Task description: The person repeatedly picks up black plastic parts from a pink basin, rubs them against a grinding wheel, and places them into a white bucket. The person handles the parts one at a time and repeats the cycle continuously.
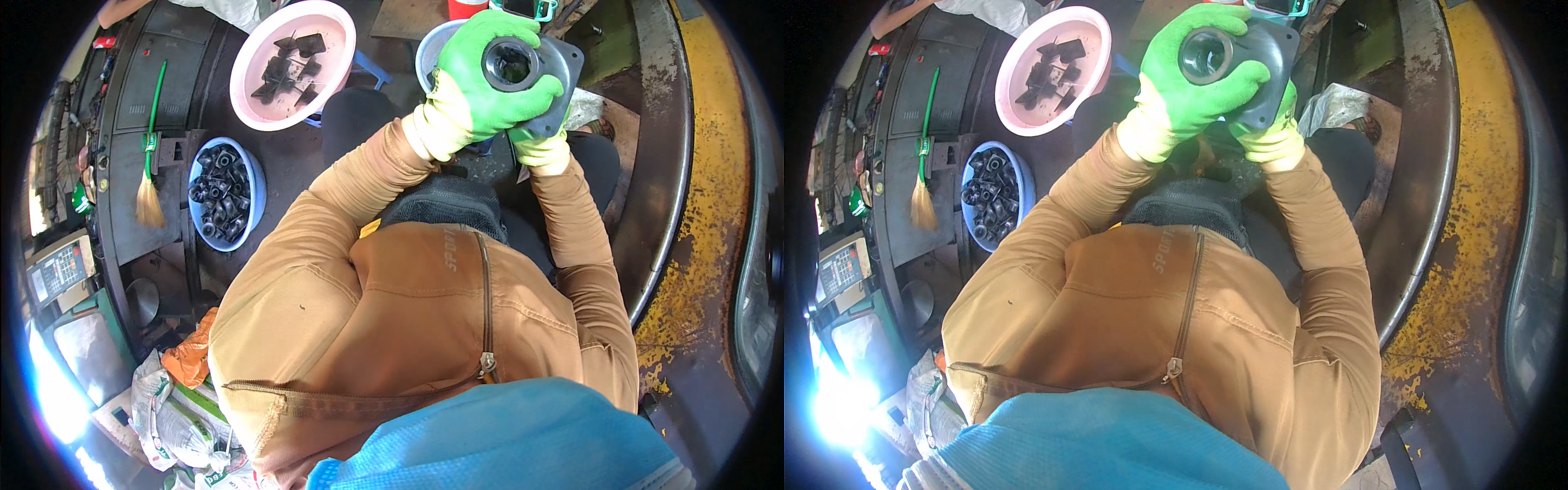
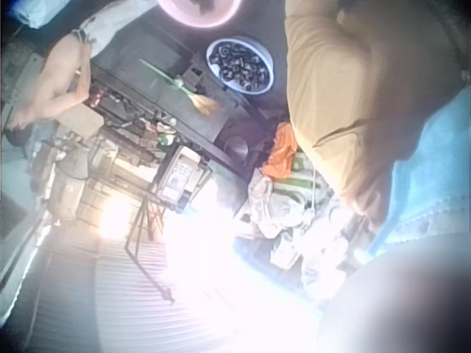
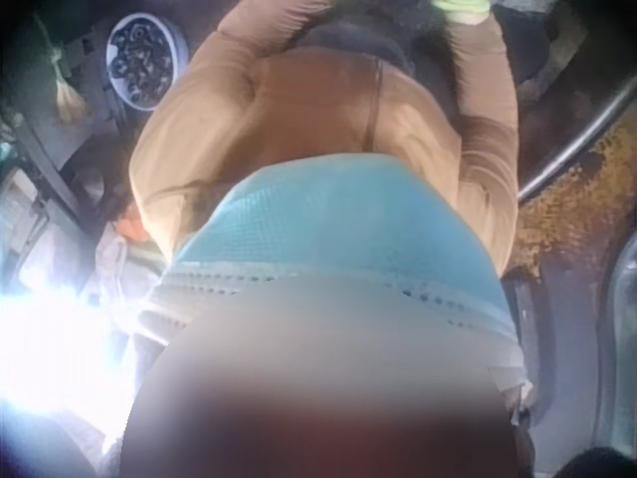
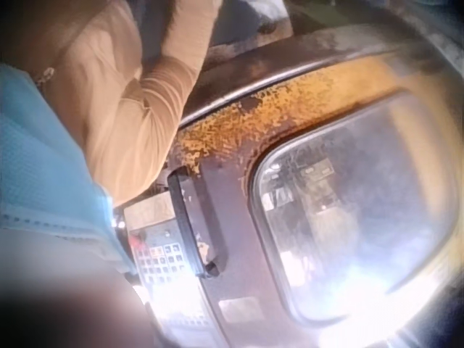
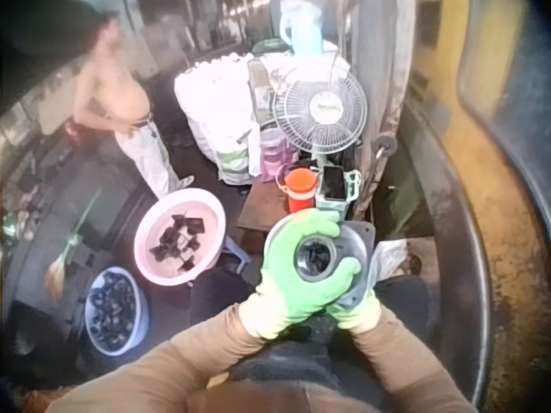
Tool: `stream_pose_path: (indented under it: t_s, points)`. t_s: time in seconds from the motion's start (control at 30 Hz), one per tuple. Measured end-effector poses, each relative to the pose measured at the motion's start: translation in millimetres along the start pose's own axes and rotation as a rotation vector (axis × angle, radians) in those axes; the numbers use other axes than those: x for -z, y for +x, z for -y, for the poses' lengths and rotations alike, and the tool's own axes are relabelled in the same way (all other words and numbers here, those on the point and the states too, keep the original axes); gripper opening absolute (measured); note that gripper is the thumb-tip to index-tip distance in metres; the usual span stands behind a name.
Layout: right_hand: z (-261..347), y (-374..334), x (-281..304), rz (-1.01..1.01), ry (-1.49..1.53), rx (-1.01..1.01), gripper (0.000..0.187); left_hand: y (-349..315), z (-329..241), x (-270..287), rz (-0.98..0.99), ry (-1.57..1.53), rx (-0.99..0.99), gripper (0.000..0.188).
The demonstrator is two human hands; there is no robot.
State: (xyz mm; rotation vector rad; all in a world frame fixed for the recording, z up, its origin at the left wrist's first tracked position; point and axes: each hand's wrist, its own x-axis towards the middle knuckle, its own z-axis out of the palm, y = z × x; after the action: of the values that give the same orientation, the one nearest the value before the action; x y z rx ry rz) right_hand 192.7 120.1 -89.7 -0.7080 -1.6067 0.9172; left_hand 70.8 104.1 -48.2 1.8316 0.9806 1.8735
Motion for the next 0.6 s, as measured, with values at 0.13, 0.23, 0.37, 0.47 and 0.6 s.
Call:
stream_pose_path:
  t_s: [0.13, 0.23, 0.37, 0.47, 0.6]
  points:
    - [28, 10, 10, 0.219, -0.135, 0.091, 0.041, 9, -13, 17, 0.209, -0.154, 0.154, 0.043]
    - [31, 4, 14, 0.363, 0.008, 0.058, 0.047, 15, -21, 35, 0.419, -0.214, 0.276, 0.043]
    - [13, -9, 19, 0.541, 0.141, 0.003, 0.057, 24, -22, 48, 0.679, -0.325, 0.304, 0.041]
    - [8, -22, 22, 0.609, 0.152, -0.021, 0.055, 27, -15, 52, 0.901, -0.338, 0.249, 0.043]
    - [15, -32, 14, 0.646, 0.390, -0.590, 0.054, 35, 2, 49, 1.297, -0.768, 0.286, 0.056]
